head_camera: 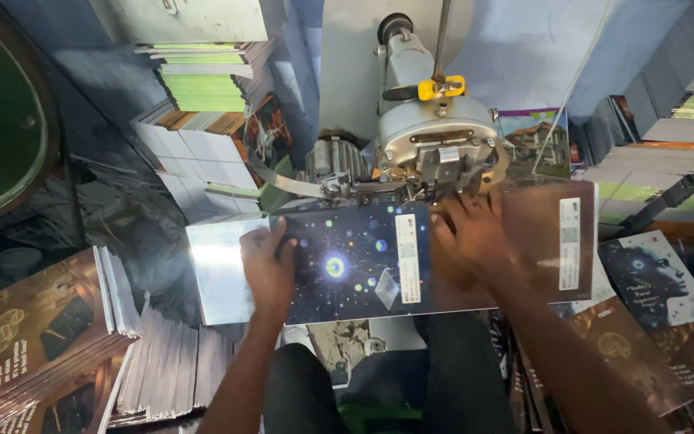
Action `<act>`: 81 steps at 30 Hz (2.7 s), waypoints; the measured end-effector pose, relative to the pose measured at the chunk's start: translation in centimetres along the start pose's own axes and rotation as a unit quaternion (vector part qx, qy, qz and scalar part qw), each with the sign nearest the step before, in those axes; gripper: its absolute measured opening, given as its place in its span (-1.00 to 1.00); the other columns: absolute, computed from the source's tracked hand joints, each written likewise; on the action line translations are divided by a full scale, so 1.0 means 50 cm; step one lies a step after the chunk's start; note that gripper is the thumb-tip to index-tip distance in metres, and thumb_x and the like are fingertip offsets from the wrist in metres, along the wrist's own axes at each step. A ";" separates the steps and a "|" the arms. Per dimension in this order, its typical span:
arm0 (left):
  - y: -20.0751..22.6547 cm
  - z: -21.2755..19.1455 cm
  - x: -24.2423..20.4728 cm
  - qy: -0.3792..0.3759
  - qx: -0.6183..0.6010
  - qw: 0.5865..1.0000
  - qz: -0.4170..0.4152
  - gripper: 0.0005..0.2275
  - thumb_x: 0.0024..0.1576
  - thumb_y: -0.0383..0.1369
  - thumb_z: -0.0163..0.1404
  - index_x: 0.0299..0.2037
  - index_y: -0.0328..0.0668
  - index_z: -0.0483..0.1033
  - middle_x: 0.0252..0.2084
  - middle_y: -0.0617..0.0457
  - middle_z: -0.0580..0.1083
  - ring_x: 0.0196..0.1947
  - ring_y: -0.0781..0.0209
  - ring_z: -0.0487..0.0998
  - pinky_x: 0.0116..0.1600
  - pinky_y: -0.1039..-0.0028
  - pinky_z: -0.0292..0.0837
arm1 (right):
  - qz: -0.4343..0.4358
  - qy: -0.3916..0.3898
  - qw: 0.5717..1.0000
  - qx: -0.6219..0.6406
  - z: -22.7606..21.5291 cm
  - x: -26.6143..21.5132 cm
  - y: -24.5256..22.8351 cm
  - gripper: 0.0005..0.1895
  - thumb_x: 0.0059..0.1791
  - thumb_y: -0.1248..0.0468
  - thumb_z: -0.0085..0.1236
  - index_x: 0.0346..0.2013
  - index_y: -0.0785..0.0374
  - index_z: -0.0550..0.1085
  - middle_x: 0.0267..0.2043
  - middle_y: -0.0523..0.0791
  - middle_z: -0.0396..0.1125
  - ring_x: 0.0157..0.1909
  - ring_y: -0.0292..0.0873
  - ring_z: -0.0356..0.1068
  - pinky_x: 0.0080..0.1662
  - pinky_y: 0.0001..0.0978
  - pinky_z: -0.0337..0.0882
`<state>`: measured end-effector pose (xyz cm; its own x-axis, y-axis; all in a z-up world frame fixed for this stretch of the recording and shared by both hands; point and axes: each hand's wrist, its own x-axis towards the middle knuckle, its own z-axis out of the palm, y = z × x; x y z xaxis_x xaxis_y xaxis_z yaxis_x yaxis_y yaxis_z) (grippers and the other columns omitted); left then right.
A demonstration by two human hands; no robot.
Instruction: The person repeatedly places printed covers onto a binding machine, aligns them, and operates the machine to stitch the spine. After each cycle, the person removes the bound cover and stacks it with others. The process is repeated for multiple covers throughout the clip.
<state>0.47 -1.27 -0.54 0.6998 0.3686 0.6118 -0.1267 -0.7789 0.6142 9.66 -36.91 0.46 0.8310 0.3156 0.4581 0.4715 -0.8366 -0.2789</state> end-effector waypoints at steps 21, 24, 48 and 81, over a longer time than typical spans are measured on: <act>0.047 0.043 -0.015 -0.052 0.026 0.998 0.031 -0.52 0.00 -0.41 0.28 0.18 0.01 0.57 -0.25 -0.07 0.37 -0.21 -0.04 0.39 -0.06 0.20 0.34 | -0.074 0.095 0.991 -0.059 -0.007 -0.013 0.090 -0.51 0.03 -0.04 -0.02 -0.08 0.35 0.52 0.05 0.14 0.33 0.25 0.16 0.26 0.53 0.19 -0.11; 0.049 0.042 -0.016 -0.054 0.033 0.998 0.020 -0.52 -0.01 -0.41 0.29 0.18 0.01 0.58 -0.25 -0.06 0.37 -0.22 -0.04 0.39 -0.06 0.20 0.34 | -0.066 0.094 0.992 -0.057 -0.006 -0.012 0.086 -0.51 0.03 -0.04 -0.02 -0.09 0.35 0.52 0.05 0.15 0.32 0.26 0.16 0.25 0.53 0.19 -0.11; 0.126 0.087 -0.035 -0.129 0.055 0.990 0.021 -0.52 0.00 -0.37 0.24 0.20 0.07 0.53 -0.11 -0.09 0.35 -0.15 -0.09 0.41 -0.05 0.12 0.32 | -0.016 0.043 0.992 -0.117 -0.029 -0.002 -0.020 -0.41 0.03 -0.14 -0.01 0.18 0.17 0.49 0.20 0.04 0.36 0.37 0.19 0.20 0.49 0.10 -0.10; 0.199 0.111 -0.055 -0.155 0.026 0.987 0.034 -0.54 0.03 -0.44 0.18 0.19 0.05 0.53 -0.10 -0.12 0.35 -0.09 -0.13 0.43 0.01 0.12 0.34 | -0.027 0.070 0.990 -0.119 -0.049 -0.011 0.042 -0.45 0.00 -0.10 0.06 0.10 0.22 0.50 0.24 0.09 0.31 0.42 0.08 0.16 0.53 0.16 -0.22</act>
<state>1.17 -12.87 1.13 0.8735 0.1479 0.4638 -0.1501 -0.8246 0.5455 9.48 -39.96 1.70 0.7494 0.3105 0.5847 0.4165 -0.9076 -0.0519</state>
